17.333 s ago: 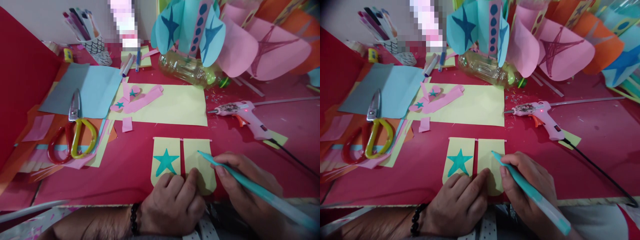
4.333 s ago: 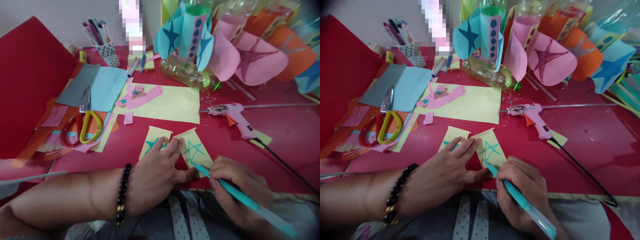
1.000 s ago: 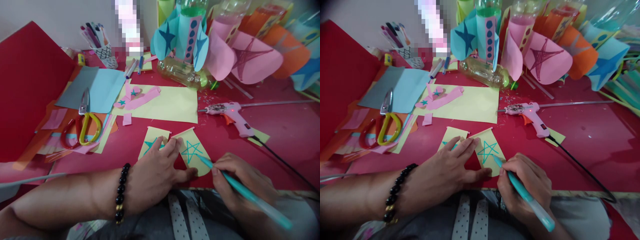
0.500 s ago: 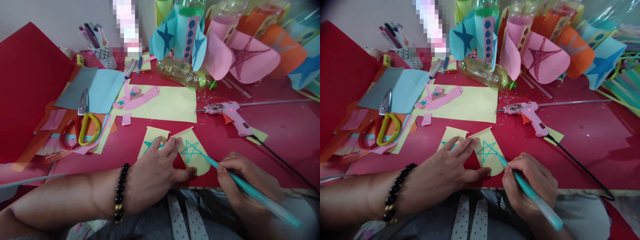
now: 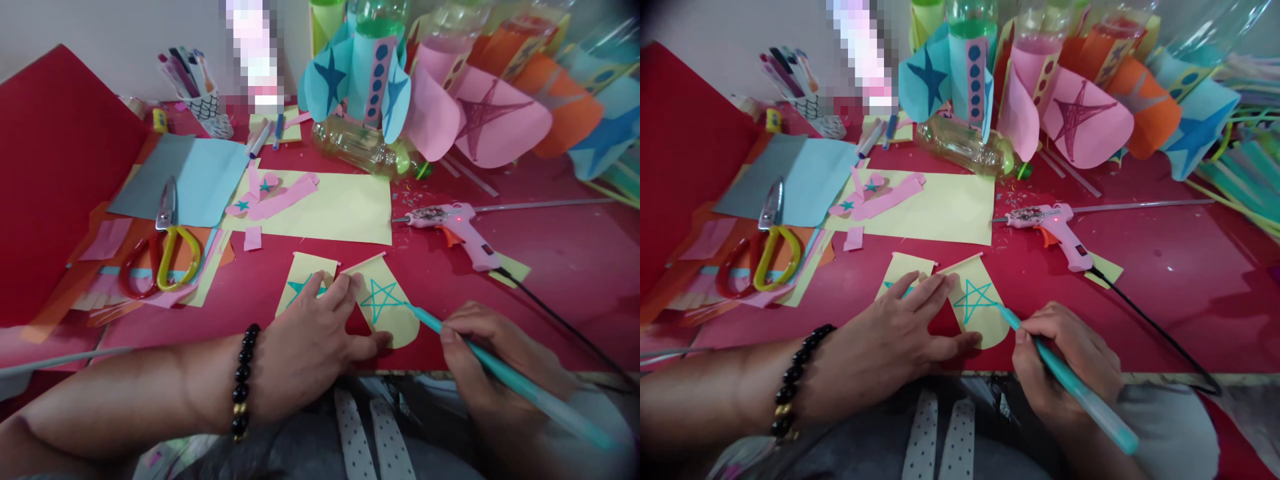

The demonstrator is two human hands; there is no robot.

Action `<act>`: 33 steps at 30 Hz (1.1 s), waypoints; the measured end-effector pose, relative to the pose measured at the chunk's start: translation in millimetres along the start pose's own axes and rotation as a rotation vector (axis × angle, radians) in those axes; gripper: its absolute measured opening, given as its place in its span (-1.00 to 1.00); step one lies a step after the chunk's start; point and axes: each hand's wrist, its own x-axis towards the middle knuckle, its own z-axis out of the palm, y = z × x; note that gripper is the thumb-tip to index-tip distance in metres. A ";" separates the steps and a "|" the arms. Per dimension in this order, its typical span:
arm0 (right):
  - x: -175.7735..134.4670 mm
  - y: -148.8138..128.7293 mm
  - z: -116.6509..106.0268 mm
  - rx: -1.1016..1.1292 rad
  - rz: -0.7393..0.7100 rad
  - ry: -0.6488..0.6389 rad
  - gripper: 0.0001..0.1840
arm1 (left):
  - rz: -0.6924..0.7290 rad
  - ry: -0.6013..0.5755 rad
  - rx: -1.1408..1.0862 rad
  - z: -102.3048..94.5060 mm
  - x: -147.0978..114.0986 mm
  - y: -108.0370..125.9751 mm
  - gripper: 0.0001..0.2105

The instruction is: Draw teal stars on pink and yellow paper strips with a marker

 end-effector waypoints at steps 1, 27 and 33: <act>0.4 0.8 0.3 -0.014 -0.016 -0.016 -0.92 | 0.002 0.000 0.004 0.1 0.0 0.0 -0.60; -3.0 3.5 3.3 0.114 -0.107 -0.067 -0.82 | 0.004 0.014 0.014 -0.7 -1.7 0.1 -0.58; -3.0 -0.5 3.8 0.216 -0.168 -0.127 -0.79 | 0.008 0.022 0.008 0.3 -1.8 0.2 -0.59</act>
